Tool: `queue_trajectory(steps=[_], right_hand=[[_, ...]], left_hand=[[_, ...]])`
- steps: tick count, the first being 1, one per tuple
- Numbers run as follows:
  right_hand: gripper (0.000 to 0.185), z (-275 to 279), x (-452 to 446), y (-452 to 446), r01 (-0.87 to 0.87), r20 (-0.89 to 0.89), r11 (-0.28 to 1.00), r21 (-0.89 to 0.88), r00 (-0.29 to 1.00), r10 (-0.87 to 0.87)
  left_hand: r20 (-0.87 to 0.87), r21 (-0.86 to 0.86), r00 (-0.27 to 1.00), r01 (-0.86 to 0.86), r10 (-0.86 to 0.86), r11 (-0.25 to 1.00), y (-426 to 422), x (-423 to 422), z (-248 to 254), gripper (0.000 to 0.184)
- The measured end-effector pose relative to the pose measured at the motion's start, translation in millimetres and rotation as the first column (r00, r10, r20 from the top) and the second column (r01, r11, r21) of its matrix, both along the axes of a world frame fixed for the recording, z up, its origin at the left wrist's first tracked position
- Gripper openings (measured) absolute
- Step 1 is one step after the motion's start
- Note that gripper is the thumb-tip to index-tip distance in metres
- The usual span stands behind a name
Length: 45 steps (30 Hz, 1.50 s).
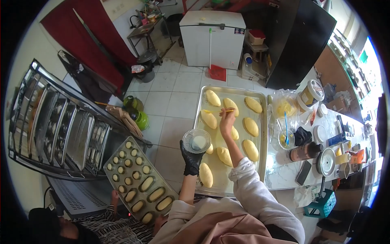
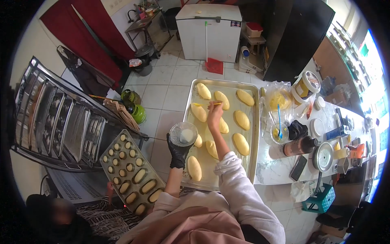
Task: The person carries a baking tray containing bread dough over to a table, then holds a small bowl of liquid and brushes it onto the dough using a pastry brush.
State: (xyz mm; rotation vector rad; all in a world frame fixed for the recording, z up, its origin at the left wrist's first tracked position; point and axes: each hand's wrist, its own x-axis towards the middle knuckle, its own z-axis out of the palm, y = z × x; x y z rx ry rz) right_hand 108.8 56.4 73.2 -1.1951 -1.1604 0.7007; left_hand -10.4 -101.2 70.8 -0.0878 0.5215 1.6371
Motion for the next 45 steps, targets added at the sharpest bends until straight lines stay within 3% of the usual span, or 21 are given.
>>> queue_trajectory(steps=[4, 11, 13, 14, 19, 24, 26, 27, 30, 32, 34, 35, 36, 38, 42, 43, 45], right_hand=[[0.013, 11.1, 27.6, -23.7, 0.012, 0.052, 1.0, 0.015, 0.999, -0.013], [0.012, 12.3, 41.6, -68.7, -0.193, 0.179, 0.979, 0.062, 0.967, 0.179], [0.012, 7.0, 34.4, -70.8, -0.361, 0.207, 0.926, 0.105, 0.919, 0.335], [0.012, 5.8, 31.6, -71.6, -0.414, 0.314, 0.897, 0.157, 0.882, 0.352], [0.017, 0.7, 46.2, -76.3, -0.496, 0.534, 0.868, 0.027, 0.741, 0.406], [0.015, 1.7, 80.4, -82.3, -0.537, 0.59, 0.844, 0.019, 0.687, 0.424], [0.013, 3.0, 86.0, -77.0, -0.426, 0.478, 0.894, 0.139, 0.82, 0.316], [0.013, 1.6, 83.0, -71.1, -0.43, 0.478, 0.891, 0.143, 0.818, 0.318], [0.006, 4.0, 65.7, -62.9, -0.321, 0.1, 0.94, 0.111, 0.945, 0.311], [0.006, -10.8, 62.0, -56.7, -0.282, 0.041, 0.954, 0.102, 0.959, 0.28], [0.008, -15.5, 60.5, -54.8, -0.095, -0.229, 0.995, 0.033, 0.968, 0.1], [0.011, -13.3, 64.3, -56.6, -0.025, -0.216, 1.0, -0.009, 0.976, 0.022], [0.011, -13.2, 62.5, -57.1, -0.018, -0.222, 1.0, -0.017, 0.975, 0.014], [0.013, -10.9, 55.7, -55.8, 0.013, -0.408, 1.0, 0.001, 0.913, -0.011], [0.013, -5.2, 59.7, -61.0, 0.063, -0.215, 0.994, -0.094, 0.973, -0.082], [0.012, -3.9, 61.5, -64.7, 0.087, -0.33, 0.996, -0.006, 0.94, -0.085], [0.01, 21.8, 61.6, -75.8, 0.085, -0.348, 0.993, 0.077, 0.936, -0.053]], left_hand=[[0.02, 0.026, 0.999, -0.042, 0.042, 0.999, -0.1, -3.1, 0.6, 0.057], [0.06, 0.05, 0.991, -0.12, 0.117, 0.991, 3.6, -9.3, 0.2, 0.059], [0.068, 0.069, 0.989, -0.138, 0.134, 0.988, 3.3, -9.3, -0.9, 0.059], [0.066, 0.055, 0.987, -0.151, 0.147, 0.987, 4.4, -10.2, 1.1, 0.06], [0.059, 0.065, 0.976, -0.213, 0.209, 0.975, 2.2, -15.8, 0.5, 0.061], [0.102, 0.046, 0.974, -0.208, 0.203, 0.977, -2.1, -21.5, 0.7, 0.061], [0.115, 0.078, 0.97, -0.222, 0.212, 0.972, -0.9, -22.3, -2.5, 0.061], [0.126, 0.103, 0.969, -0.226, 0.212, 0.969, 1.1, -22.8, -4.1, 0.062], [0.13, 0.064, 0.968, -0.226, 0.216, 0.972, 2.9, -19.2, -2.8, 0.061], [0.116, 0.057, 0.97, -0.22, 0.213, 0.974, 2.1, -13.5, 2.4, 0.061], [0.09, 0.056, 0.973, -0.216, 0.211, 0.975, 3.7, -14.2, 1.4, 0.061], [0.105, 0.077, 0.974, -0.207, 0.199, 0.975, 3.9, -14.7, -3.7, 0.061], [0.121, 0.095, 0.975, -0.197, 0.185, 0.976, 2.6, -14.1, -9.1, 0.062], [0.121, 0.074, 0.979, -0.174, 0.164, 0.982, 1.3, -12.1, -6.4, 0.062], [0.108, 0.088, 0.985, -0.142, 0.132, 0.986, 4.7, -3.2, 11.3, 0.059], [0.097, 0.093, 0.987, -0.137, 0.128, 0.986, 7.6, -2.7, 12.8, 0.059], [0.078, 0.102, 0.994, -0.081, 0.073, 0.992, 7.6, 1.9, 11.0, 0.058]])
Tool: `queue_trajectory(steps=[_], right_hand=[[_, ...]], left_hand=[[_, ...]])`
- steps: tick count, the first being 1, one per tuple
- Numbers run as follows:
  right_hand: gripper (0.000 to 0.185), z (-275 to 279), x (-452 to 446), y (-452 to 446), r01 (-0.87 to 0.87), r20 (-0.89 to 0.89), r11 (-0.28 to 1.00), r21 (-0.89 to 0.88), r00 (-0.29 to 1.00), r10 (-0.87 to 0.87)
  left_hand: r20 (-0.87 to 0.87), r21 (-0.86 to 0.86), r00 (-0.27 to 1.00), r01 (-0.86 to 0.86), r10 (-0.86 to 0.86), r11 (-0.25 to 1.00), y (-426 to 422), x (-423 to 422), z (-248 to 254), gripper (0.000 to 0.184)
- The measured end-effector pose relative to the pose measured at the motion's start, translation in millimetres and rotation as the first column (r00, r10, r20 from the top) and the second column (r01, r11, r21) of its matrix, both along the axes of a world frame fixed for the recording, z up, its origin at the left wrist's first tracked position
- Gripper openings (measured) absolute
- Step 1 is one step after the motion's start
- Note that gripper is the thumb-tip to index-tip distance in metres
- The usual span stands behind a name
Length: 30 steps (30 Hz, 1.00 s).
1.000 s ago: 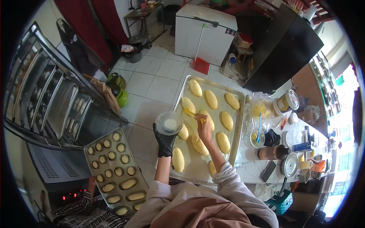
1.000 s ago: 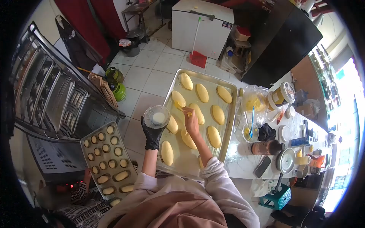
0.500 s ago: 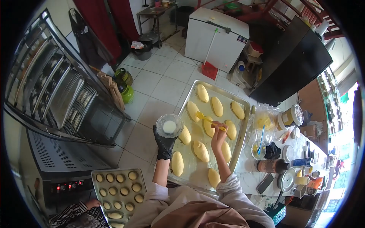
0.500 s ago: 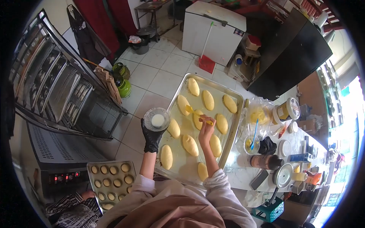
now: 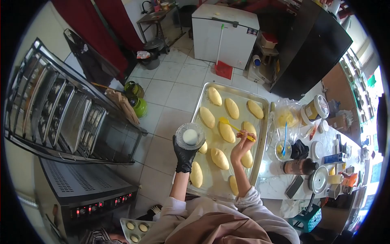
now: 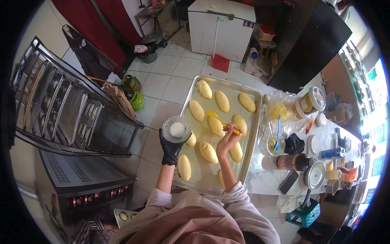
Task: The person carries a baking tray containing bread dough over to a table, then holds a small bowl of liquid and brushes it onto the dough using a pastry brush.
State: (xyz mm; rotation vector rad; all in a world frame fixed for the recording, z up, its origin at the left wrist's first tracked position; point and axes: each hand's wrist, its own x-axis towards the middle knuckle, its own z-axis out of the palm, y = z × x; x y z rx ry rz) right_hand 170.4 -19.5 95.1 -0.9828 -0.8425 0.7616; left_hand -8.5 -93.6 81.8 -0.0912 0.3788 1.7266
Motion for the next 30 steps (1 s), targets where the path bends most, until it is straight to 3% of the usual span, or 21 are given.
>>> queue_trajectory(steps=[1, 2, 3, 4, 5, 7, 9, 11, 13, 17, 20, 23, 25, 27, 29, 30], right_hand=[[0.009, 15.9, 2.2, -9.3, -0.006, 0.001, 0.997, 0.083, 1.0, 0.005], [0.009, 29.4, -0.8, -16.1, -0.022, 0.005, 0.996, 0.091, 1.0, 0.022], [0.009, 28.3, -1.9, -16.7, -0.012, 0.002, 0.996, 0.085, 1.0, 0.011], [0.01, 25.0, -3.4, -15.7, -0.088, 0.087, 0.993, 0.083, 0.993, 0.081], [0.011, 21.3, -6.1, -12.3, -0.162, 0.17, 0.984, 0.076, 0.974, 0.147], [0.013, 8.2, -15.9, 8.5, -0.077, 0.104, 0.997, 0.018, 0.992, 0.075], [0.015, -9.2, -22.0, 29.5, 0.011, 0.164, 0.985, -0.175, 0.986, 0.018], [0.016, -19.4, -26.7, 37.6, 0.013, 0.153, 0.989, -0.148, 0.988, 0.01], [0.017, -26.5, -26.5, 35.3, 0.014, 0.208, 0.974, -0.227, 0.977, 0.035], [0.018, -24.0, -22.0, 13.6, -0.009, 0.226, 0.972, -0.234, 0.972, 0.063], [0.019, -22.1, -28.2, 10.9, 0.07, 0.164, 0.994, -0.086, 0.985, -0.056], [0.017, -23.9, -34.0, 9.9, 0.014, 0.188, 0.973, -0.229, 0.982, 0.03], [0.016, -26.5, -34.3, 3.4, 0.062, 0.201, 0.968, -0.243, 0.979, -0.012], [0.015, -26.1, -27.4, -6.2, 0.184, 0.149, 0.96, -0.211, 0.977, -0.154], [0.015, -21.6, -24.4, -17.0, 0.202, 0.094, 0.965, -0.169, 0.978, -0.189], [0.015, -14.4, -22.9, -24.5, 0.215, 0.045, 0.973, -0.081, 0.976, -0.212]], left_hand=[[-0.004, -0.007, 1.0, 0.009, -0.009, 1.0, 0.0, 4.4, -0.4, 0.058], [-0.289, 0.042, 0.957, -0.013, 0.024, 0.999, 0.3, 9.4, -0.3, 0.059], [-0.547, 0.099, 0.834, -0.016, 0.067, 0.995, 0.4, 12.0, 0.4, 0.059], [-0.552, 0.094, 0.832, -0.003, 0.055, 0.996, 0.8, 12.0, 1.7, 0.059], [-0.371, 0.055, 0.929, 0.021, 0.001, 0.998, 3.0, 11.7, 4.0, 0.059], [0.035, 0.002, 0.995, 0.093, -0.093, 0.996, 12.6, 13.7, 9.9, 0.059], [0.023, 0.005, 0.994, 0.108, -0.108, 0.994, 14.8, 13.6, 4.3, 0.06], [0.005, -0.001, 0.993, 0.114, -0.114, 0.993, 14.3, 9.9, 0.3, 0.061], [-0.042, -0.057, 0.995, 0.088, -0.09, 0.995, 8.8, 7.1, -2.7, 0.061], [-0.01, -0.081, 0.993, 0.116, -0.117, 0.99, -2.5, -6.8, -3.8, 0.061], [-0.014, -0.045, 0.992, 0.125, -0.126, 0.991, -2.8, -16.7, -3.3, 0.062], [-0.04, -0.077, 0.994, 0.103, -0.106, 0.992, -4.9, -25.4, -3.9, 0.063], [0.045, -0.056, 0.988, 0.148, -0.146, 0.987, -6.4, -34.6, -4.9, 0.061], [0.055, -0.054, 0.983, 0.177, -0.174, 0.983, -6.8, -42.8, -6.9, 0.061], [0.044, -0.045, 0.981, 0.193, -0.191, 0.98, -3.7, -53.8, -10.5, 0.066], [0.044, -0.051, 0.976, 0.213, -0.211, 0.976, -2.6, -59.1, -11.9, 0.066]])
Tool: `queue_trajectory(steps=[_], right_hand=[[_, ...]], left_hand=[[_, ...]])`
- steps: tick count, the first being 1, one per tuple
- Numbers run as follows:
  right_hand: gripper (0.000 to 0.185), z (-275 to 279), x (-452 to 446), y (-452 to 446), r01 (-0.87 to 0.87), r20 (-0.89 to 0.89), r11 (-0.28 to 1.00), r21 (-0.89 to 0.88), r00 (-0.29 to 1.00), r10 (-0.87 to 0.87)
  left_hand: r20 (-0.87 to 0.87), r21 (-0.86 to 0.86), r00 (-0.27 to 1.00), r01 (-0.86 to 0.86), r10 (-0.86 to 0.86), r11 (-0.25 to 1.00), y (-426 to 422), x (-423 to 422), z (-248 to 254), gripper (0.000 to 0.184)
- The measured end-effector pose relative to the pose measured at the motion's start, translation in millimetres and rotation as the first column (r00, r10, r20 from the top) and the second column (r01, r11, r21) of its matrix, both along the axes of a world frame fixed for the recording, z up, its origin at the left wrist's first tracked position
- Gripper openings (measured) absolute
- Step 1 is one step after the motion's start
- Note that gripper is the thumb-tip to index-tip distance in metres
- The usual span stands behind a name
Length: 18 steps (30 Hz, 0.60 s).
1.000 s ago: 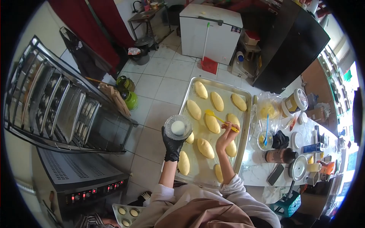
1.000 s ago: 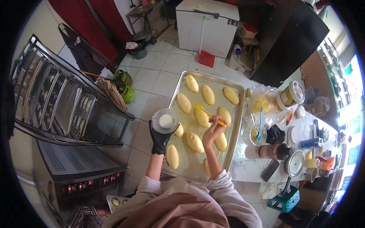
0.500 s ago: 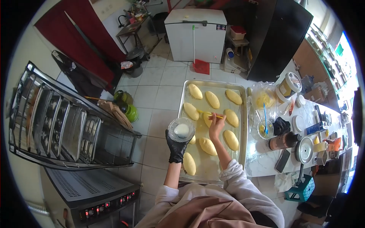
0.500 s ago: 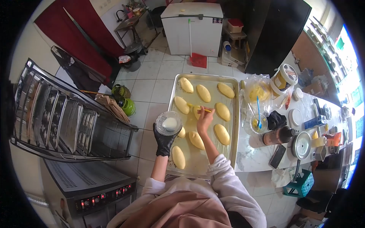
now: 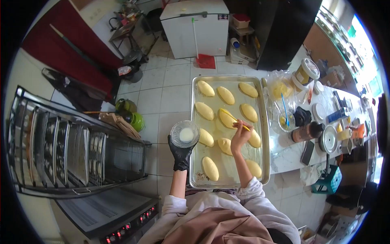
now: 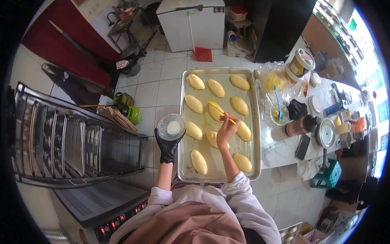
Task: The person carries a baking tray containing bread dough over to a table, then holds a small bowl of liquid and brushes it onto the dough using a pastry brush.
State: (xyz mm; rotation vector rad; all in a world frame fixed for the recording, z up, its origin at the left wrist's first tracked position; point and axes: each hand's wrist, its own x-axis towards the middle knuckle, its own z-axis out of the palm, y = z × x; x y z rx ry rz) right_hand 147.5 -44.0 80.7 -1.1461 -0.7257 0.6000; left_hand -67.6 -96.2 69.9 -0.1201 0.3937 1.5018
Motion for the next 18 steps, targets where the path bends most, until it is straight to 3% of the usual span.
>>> queue_trajectory(steps=[2, 5, 9, 11, 13, 16, 18], right_hand=[[0.014, 16.4, 1.1, -13.4, 0.022, -0.035, 0.989, 0.147, 0.999, -0.017], [0.012, 34.3, 0.5, -33.1, 0.077, -0.009, 0.978, 0.195, 0.997, -0.076], [0.012, 34.6, -13.8, -66.5, 0.293, 0.1, 0.945, 0.145, 0.946, -0.308], [0.013, 36.9, -32.9, -87.7, 0.404, 0.205, 0.905, 0.134, 0.882, -0.425], [0.014, 36.4, -53.4, -103.2, 0.472, 0.186, 0.871, 0.133, 0.852, -0.49], [0.014, 47.4, -90.3, -114.7, 0.529, 0.232, 0.843, 0.101, 0.811, -0.537], [0.013, 51.8, -110.0, -115.1, 0.479, 0.196, 0.869, 0.123, 0.847, -0.494]], left_hand=[[-0.043, -0.063, 0.999, 0.017, -0.02, 0.998, 6.7, -11.3, 0.9, 0.065], [-0.179, -0.064, 0.983, 0.04, -0.051, 0.997, 17.9, -26.9, 6.8, 0.064], [-0.129, -0.151, 0.979, 0.138, -0.158, 0.979, 32.1, -69.6, 17.5, 0.061], [-0.17, -0.08, 0.96, 0.212, -0.223, 0.974, 40.4, -97.9, 17.7, 0.058], [-0.156, -0.069, 0.954, 0.247, -0.255, 0.967, 52.7, -120.6, 21.8, 0.057], [-0.169, -0.054, 0.926, 0.332, -0.337, 0.942, 58.2, -147.9, 39.0, 0.056], [-0.179, -0.052, 0.906, 0.381, -0.384, 0.923, 59.5, -156.7, 48.9, 0.056]])
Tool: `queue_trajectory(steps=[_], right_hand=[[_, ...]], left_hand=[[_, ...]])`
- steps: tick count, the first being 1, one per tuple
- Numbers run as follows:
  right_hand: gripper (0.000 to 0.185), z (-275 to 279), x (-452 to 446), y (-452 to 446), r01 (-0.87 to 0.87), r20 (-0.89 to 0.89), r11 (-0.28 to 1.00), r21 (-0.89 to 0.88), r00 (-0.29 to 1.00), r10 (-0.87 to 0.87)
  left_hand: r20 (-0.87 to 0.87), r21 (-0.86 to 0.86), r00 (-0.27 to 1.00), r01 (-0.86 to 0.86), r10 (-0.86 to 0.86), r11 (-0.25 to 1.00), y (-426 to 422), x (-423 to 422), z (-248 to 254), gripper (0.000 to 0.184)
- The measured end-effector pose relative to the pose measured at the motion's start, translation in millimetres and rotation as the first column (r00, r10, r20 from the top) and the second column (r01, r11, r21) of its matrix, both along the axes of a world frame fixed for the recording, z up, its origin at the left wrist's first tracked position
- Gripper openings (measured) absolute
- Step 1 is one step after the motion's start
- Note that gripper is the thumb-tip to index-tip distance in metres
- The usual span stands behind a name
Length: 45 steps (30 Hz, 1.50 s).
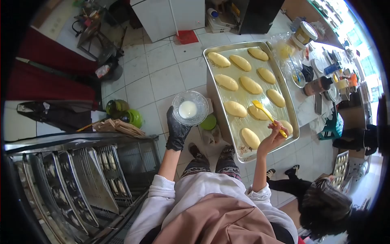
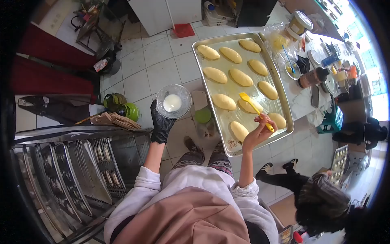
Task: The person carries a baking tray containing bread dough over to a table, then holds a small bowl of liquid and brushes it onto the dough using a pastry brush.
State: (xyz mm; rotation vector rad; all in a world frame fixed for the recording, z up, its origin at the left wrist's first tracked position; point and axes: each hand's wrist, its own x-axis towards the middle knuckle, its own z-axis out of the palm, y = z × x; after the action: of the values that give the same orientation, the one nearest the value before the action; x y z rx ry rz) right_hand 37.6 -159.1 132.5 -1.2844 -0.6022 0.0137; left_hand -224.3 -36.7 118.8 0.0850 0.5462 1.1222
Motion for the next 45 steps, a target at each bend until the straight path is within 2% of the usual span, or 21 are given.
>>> queue_trajectory(steps=[7, 9, 14, 15, 17, 18, 19, 20, 21, 23, 25, 29, 33, 35, 36, 37, 39, 40, 41, 43, 45], right_hand=[[0.01, 35.3, -42.5, 8.4, -0.078, -0.048, 0.99, 0.114, 0.995, 0.084], [0.012, 41.8, -50.4, 8.5, -0.122, -0.13, 0.981, 0.148, 0.981, 0.142], [0.016, 28.6, -52.8, 11.7, -0.444, 0.017, 0.896, -0.011, 0.896, 0.444], [0.016, 27.1, -50.1, 13.6, -0.425, 0.017, 0.905, 0.008, 0.905, 0.425], [0.016, 27.4, -39.6, 12.3, -0.433, 0.129, 0.884, -0.177, 0.88, 0.457], [0.018, 24.0, -36.2, 12.1, -0.386, 0.133, 0.917, -0.097, 0.908, 0.396], [0.017, 22.5, -33.1, 11.3, -0.331, 0.099, 0.936, -0.118, 0.934, 0.343], [0.015, 26.6, -25.1, 11.0, -0.309, 0.134, 0.928, -0.207, 0.931, 0.34], [0.014, 29.6, -18.4, 12.9, -0.281, 0.164, 0.915, -0.289, 0.927, 0.337], [0.011, 23.6, -12.0, 21.6, -0.227, 0.09, 0.945, -0.234, 0.963, 0.254], [0.01, 11.7, -6.1, 34.0, -0.094, -0.087, 0.996, 0.011, 0.992, 0.095], [0.01, -1.2, 9.7, 65.8, 0.187, -0.268, 0.959, 0.213, 0.955, -0.127], [0.011, -28.6, 33.5, 109.4, 0.328, -0.276, 0.927, 0.181, 0.922, -0.273], [0.014, -39.1, 41.8, 126.6, 0.288, -0.237, 0.955, 0.073, 0.935, -0.264], [0.016, -47.9, 44.5, 132.5, 0.29, -0.182, 0.957, 0.01, 0.942, -0.283], [0.016, -53.1, 46.8, 136.4, 0.298, -0.179, 0.954, 0.005, 0.939, -0.292], [0.016, -64.0, 44.8, 134.3, 0.279, -0.172, 0.948, -0.155, 0.937, -0.304], [0.016, -60.9, 42.7, 131.7, 0.324, -0.196, 0.94, -0.11, 0.92, -0.34], [0.016, -56.3, 43.9, 127.5, 0.332, -0.187, 0.936, -0.117, 0.918, -0.349], [0.015, -47.3, 46.5, 119.3, 0.494, -0.136, 0.859, -0.137, 0.85, -0.51], [0.015, -45.5, 51.1, 129.8, 0.468, -0.181, 0.876, -0.119, 0.857, -0.482]], left_hand=[[0.018, 0.058, 0.995, 0.1, -0.101, 0.993, -1.5, 9.0, 6.4, 0.056], [0.079, 0.084, 0.975, 0.202, -0.209, 0.976, -1.8, 22.9, 5.6, 0.057], [0.058, 0.025, 0.939, 0.339, -0.34, 0.94, 4.7, 62.4, -4.3, 0.056], [0.025, 0.047, 0.942, 0.333, -0.334, 0.942, 7.6, 70.0, -12.3, 0.056], [0.001, 0.075, 0.937, 0.35, -0.351, 0.934, 6.9, 85.4, -7.4, 0.055], [0.028, 0.066, 0.92, 0.388, -0.391, 0.919, 7.5, 90.9, -3.1, 0.055], [0.058, 0.062, 0.9, 0.428, -0.431, 0.902, 9.8, 99.2, 2.7, 0.055], [-0.07, 0.117, 0.885, 0.466, -0.461, 0.877, 14.1, 106.9, 0.8, 0.056], [-0.071, 0.133, 0.871, 0.491, -0.486, 0.861, 17.7, 115.8, -1.6, 0.056], [-0.024, 0.081, 0.83, 0.557, -0.557, 0.827, 33.2, 128.4, -2.5, 0.058], [-0.058, 0.088, 0.779, 0.627, -0.624, 0.774, 54.4, 145.7, -7.7, 0.058], [-0.022, 0.035, 0.716, 0.698, -0.697, 0.716, 104.0, 161.7, -22.4, 0.056], [0.002, 0.085, 0.701, 0.711, -0.713, 0.698, 176.1, 161.0, -54.6, 0.056], [-0.408, 0.358, 0.66, 0.751, -0.631, 0.554, 205.3, 157.5, -58.1, 0.056], [-0.162, 0.191, 0.66, 0.75, -0.734, 0.633, 217.8, 156.0, -45.4, 0.058], [-0.157, 0.189, 0.654, 0.756, -0.74, 0.627, 230.7, 155.9, -46.6, 0.058], [-0.25, 0.249, 0.609, 0.792, -0.753, 0.558, 248.0, 148.9, -49.6, 0.06], [-0.092, 0.146, 0.614, 0.787, -0.784, 0.6, 251.2, 146.2, -44.1, 0.061], [-0.081, 0.145, 0.609, 0.79, -0.789, 0.595, 252.2, 144.9, -39.6, 0.061], [0.002, 0.071, 0.664, 0.746, -0.748, 0.662, 248.7, 140.3, -33.6, 0.058], [-0.037, 0.089, 0.677, 0.735, -0.735, 0.673, 239.1, 138.4, -32.3, 0.06]])
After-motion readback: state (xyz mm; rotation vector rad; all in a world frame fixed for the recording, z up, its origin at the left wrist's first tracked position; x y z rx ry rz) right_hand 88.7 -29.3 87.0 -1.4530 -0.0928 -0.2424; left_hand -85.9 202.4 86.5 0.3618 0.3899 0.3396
